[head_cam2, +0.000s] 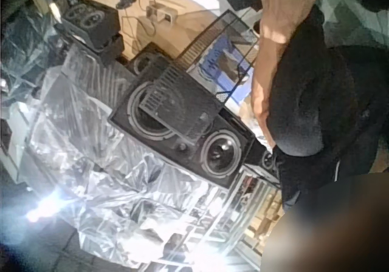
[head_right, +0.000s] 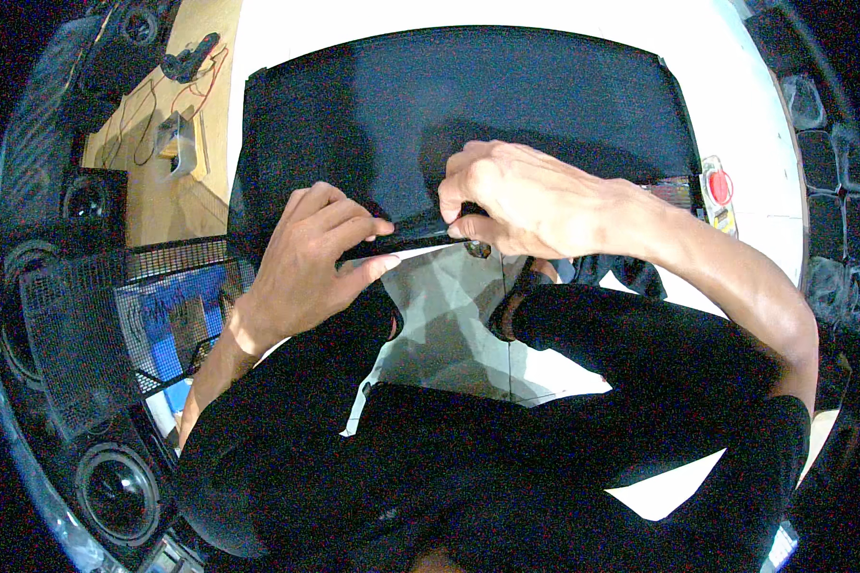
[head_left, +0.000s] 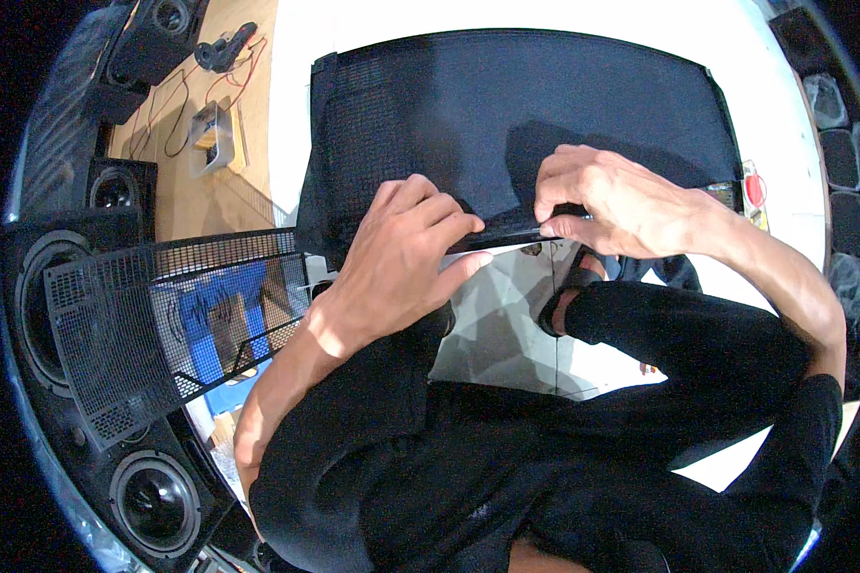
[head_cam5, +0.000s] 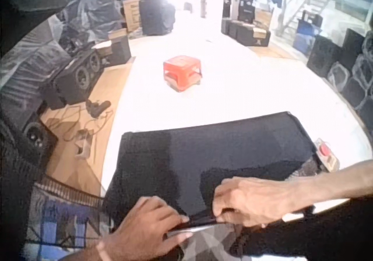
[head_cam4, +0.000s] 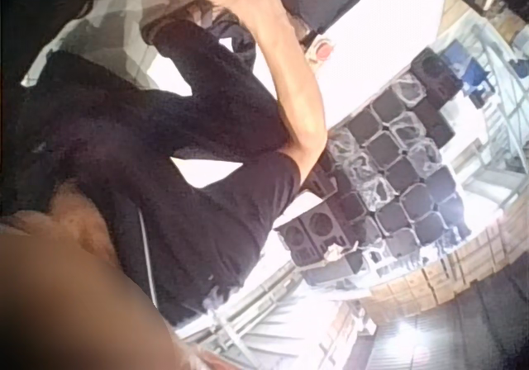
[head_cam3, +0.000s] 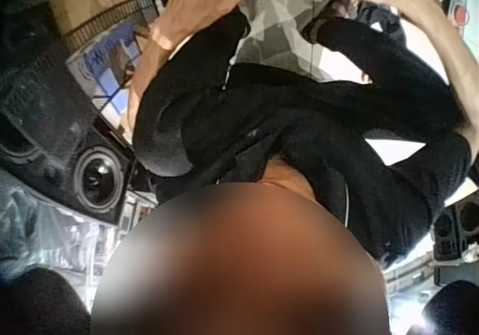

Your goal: The person applies a dark adhesive to the edge of a black speaker grille using a small stick, then presses a black foam strip along the glued edge. They smooth the strip, flip the grille, and trim excess foam with scissors.

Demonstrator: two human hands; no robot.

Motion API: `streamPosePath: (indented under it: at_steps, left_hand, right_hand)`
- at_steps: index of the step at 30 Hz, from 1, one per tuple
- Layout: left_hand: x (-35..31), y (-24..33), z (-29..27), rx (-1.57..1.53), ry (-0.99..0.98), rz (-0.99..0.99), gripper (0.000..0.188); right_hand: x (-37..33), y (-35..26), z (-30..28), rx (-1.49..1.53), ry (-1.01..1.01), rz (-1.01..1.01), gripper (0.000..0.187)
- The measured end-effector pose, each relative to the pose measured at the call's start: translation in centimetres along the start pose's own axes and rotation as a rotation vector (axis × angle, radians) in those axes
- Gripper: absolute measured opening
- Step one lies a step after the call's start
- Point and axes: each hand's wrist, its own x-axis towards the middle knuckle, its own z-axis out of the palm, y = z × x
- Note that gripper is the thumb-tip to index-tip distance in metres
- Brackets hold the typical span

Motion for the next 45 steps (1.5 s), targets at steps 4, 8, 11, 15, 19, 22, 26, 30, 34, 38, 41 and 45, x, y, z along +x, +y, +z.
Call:
streamPosePath:
  at_steps: [4,8,11,15,19,22,26,30,34,38,41,45]
  left_hand:
    - [-0.4,0.3,0.2,-0.006,0.015,0.021,0.019]
    - [-0.7,0.1,0.5,-0.017,0.038,0.054,0.014]
    - [-1.0,0.0,1.1,-0.032,0.083,0.087,0.013]
    - [-1.2,-0.2,1.7,-0.078,0.087,0.095,0.014]
    - [-1.3,-0.2,1.9,-0.093,0.078,0.094,0.017]
    - [-1.2,-0.1,1.8,-0.099,0.068,0.086,0.016]
    - [-1.1,0.1,1.8,-0.106,0.049,0.071,0.024]
    - [-0.8,0.6,1.7,-0.115,0.012,0.031,0.038]
    - [-0.8,0.3,2.3,-0.089,0.015,0.049,0.047]
    - [-0.9,0.6,2.2,-0.082,0.000,0.022,0.050]
    - [-1.1,0.8,2.0,-0.069,0.009,0.024,0.053]
    - [-0.9,0.8,2.0,-0.113,0.023,-0.012,0.053]
  right_hand:
    - [-0.4,-0.3,0.8,0.051,0.027,-0.049,0.011]
    - [-0.5,-0.9,0.3,0.022,-0.066,0.030,0.012]
    - [-0.6,-0.6,0.5,0.088,-0.054,0.026,0.011]
    - [-0.8,-0.5,1.0,0.118,-0.018,0.023,0.010]
    - [-0.8,-0.5,1.2,0.098,-0.014,0.029,0.011]
    - [-0.7,-0.5,1.1,0.095,-0.058,0.065,0.011]
    - [-0.8,-0.6,1.3,0.105,-0.003,0.032,0.011]
    - [-1.2,-0.1,2.2,0.072,0.077,-0.050,0.016]
    - [-1.2,-0.6,1.8,0.023,-0.032,0.023,0.023]
    - [-1.3,-0.9,1.7,0.012,0.029,0.002,0.031]
    - [-0.5,-1.6,1.0,0.035,-0.052,0.089,0.031]
    - [0.7,-2.1,1.6,0.209,-0.026,0.163,0.027]
